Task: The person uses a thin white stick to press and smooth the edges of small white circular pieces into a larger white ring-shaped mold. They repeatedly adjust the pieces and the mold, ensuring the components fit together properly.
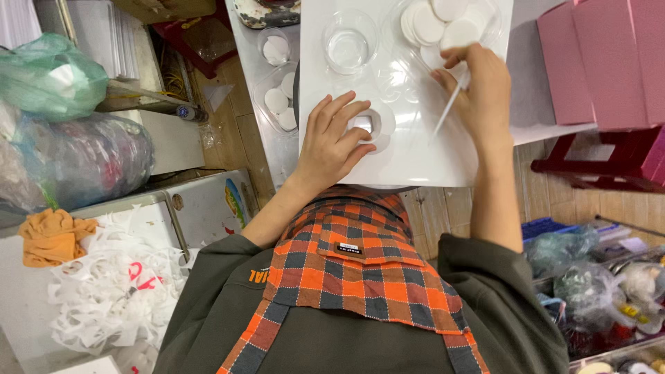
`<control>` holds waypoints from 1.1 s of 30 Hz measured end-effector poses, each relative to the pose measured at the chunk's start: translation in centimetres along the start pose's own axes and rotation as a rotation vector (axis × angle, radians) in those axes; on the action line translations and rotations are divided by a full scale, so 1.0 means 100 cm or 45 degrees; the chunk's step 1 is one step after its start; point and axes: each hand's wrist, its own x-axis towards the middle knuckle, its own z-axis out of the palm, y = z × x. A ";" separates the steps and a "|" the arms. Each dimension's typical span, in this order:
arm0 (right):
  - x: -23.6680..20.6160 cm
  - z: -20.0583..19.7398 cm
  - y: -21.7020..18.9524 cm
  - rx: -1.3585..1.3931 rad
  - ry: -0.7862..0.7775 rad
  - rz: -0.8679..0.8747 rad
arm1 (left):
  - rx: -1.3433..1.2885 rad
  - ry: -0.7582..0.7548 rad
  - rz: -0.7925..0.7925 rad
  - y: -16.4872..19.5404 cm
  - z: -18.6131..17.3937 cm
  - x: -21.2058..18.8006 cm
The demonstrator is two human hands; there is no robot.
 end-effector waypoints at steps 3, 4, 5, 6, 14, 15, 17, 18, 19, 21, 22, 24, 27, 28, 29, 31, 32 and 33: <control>-0.002 0.001 0.002 -0.031 -0.116 -0.024 | -0.042 -0.020 -0.008 0.002 0.011 -0.008; -0.003 0.001 0.002 -0.023 -0.144 -0.024 | -0.050 -0.023 -0.012 0.002 0.012 -0.008; -0.008 0.003 0.002 -0.026 -0.148 -0.024 | -0.065 -0.037 -0.015 0.003 0.015 -0.012; -0.013 0.004 0.003 -0.030 -0.149 -0.027 | -0.076 -0.048 -0.015 0.002 0.017 -0.014; -0.052 0.008 0.033 0.240 0.237 0.144 | -0.116 -0.032 -0.037 0.002 0.027 -0.022; -0.062 0.010 0.034 0.402 0.308 0.150 | -0.099 -0.025 -0.040 0.001 0.029 -0.023; -0.083 0.011 0.031 0.617 0.416 0.271 | -0.067 -0.025 -0.041 0.003 0.034 -0.025; -0.093 0.019 0.026 0.675 0.460 0.379 | -0.043 -0.031 -0.032 0.003 0.035 -0.026; -0.102 0.026 0.019 0.738 0.504 0.485 | -0.017 -0.036 -0.021 0.003 0.036 -0.026; -0.119 0.044 -0.002 0.634 0.533 0.542 | -0.031 -0.046 -0.029 0.004 0.035 -0.026; -0.121 0.052 -0.010 0.723 0.546 0.566 | -0.039 -0.050 -0.037 0.005 0.033 -0.026; -0.124 0.063 -0.023 0.903 0.566 0.614 | -0.086 -0.060 -0.054 0.004 0.026 -0.023; -0.122 0.061 -0.034 1.161 0.577 0.677 | -0.140 -0.015 -0.059 0.002 0.015 -0.018; -0.121 0.059 -0.036 1.154 0.561 0.666 | -0.157 0.008 -0.057 0.002 0.012 -0.016; -0.120 0.056 -0.038 1.149 0.544 0.658 | -0.138 0.005 -0.057 0.003 0.010 -0.014; -0.120 0.053 -0.042 1.054 0.509 0.620 | -0.093 -0.002 -0.055 0.004 0.007 -0.011; -0.120 0.052 -0.044 0.964 0.490 0.592 | -0.073 -0.017 -0.036 0.004 0.009 -0.009; -0.121 0.051 -0.045 0.874 0.472 0.566 | -0.054 -0.035 -0.016 0.005 0.012 -0.005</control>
